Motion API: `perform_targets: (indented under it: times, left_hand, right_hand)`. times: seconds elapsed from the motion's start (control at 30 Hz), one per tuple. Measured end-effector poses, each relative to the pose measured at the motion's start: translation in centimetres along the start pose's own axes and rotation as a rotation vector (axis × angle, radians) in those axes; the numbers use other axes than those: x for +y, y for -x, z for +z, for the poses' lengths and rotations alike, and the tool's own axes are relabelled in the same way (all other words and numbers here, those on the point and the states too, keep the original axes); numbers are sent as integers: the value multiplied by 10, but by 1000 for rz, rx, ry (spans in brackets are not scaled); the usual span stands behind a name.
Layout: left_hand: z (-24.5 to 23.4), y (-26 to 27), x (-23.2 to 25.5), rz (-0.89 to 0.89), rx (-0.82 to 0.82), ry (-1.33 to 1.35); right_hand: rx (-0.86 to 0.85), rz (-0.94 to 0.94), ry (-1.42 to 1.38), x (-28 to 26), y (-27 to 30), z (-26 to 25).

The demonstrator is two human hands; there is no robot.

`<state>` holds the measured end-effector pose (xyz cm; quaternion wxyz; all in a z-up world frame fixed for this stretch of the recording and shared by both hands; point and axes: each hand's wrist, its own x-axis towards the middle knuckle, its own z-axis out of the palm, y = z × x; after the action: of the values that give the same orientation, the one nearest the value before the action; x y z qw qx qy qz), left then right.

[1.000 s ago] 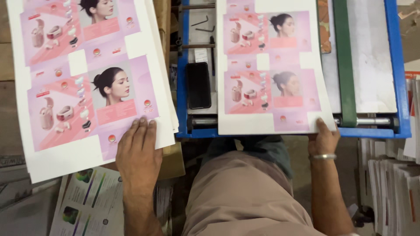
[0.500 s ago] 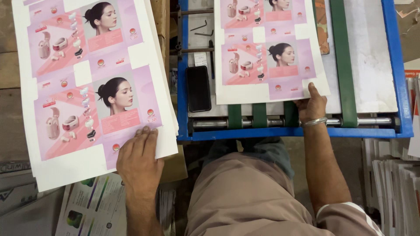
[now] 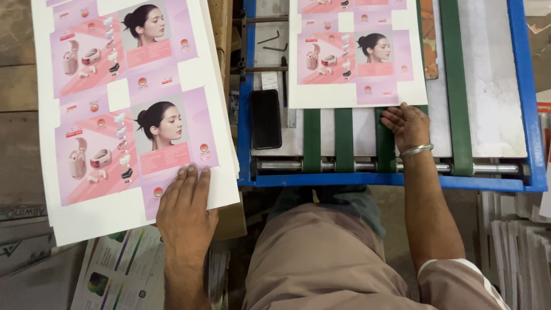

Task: The person sits and repeatedly picks up printed sheets from a stack on the left, places them onto a blue machine with rollers, and then moves them to a stack on the right. The sheets feature pink and white graphics.

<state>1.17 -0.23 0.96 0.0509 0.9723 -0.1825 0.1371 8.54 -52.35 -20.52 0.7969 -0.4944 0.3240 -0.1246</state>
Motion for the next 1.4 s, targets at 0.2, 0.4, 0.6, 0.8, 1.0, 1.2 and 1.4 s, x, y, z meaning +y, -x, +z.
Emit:
perform_targets:
  times: [0.2, 0.4, 0.6, 0.8, 1.0, 1.2, 1.4]
  left_hand:
    - [-22, 1, -25, 21, -58, 241]
    - [-12, -8, -4, -62, 260, 388]
    - [23, -38, 113, 208, -29, 168]
    - [-1, -30, 82, 178, -71, 228]
    - [-14, -19, 22, 79, -18, 21]
    - [-3, -18, 5, 131, 60, -27]
    - [4, -18, 2, 132, 187, 27]
  right_hand:
    - [-18, 19, 84, -11, 29, 15]
    - [-390, 127, 120, -12, 135, 80]
    - [-1041, 195, -42, 19, 215, 137]
    - [-472, 71, -238, 13, 169, 110]
    - [-196, -219, -130, -25, 101, 42]
    - [76, -358, -300, -23, 66, -16]
    - [196, -377, -74, 7, 88, -57]
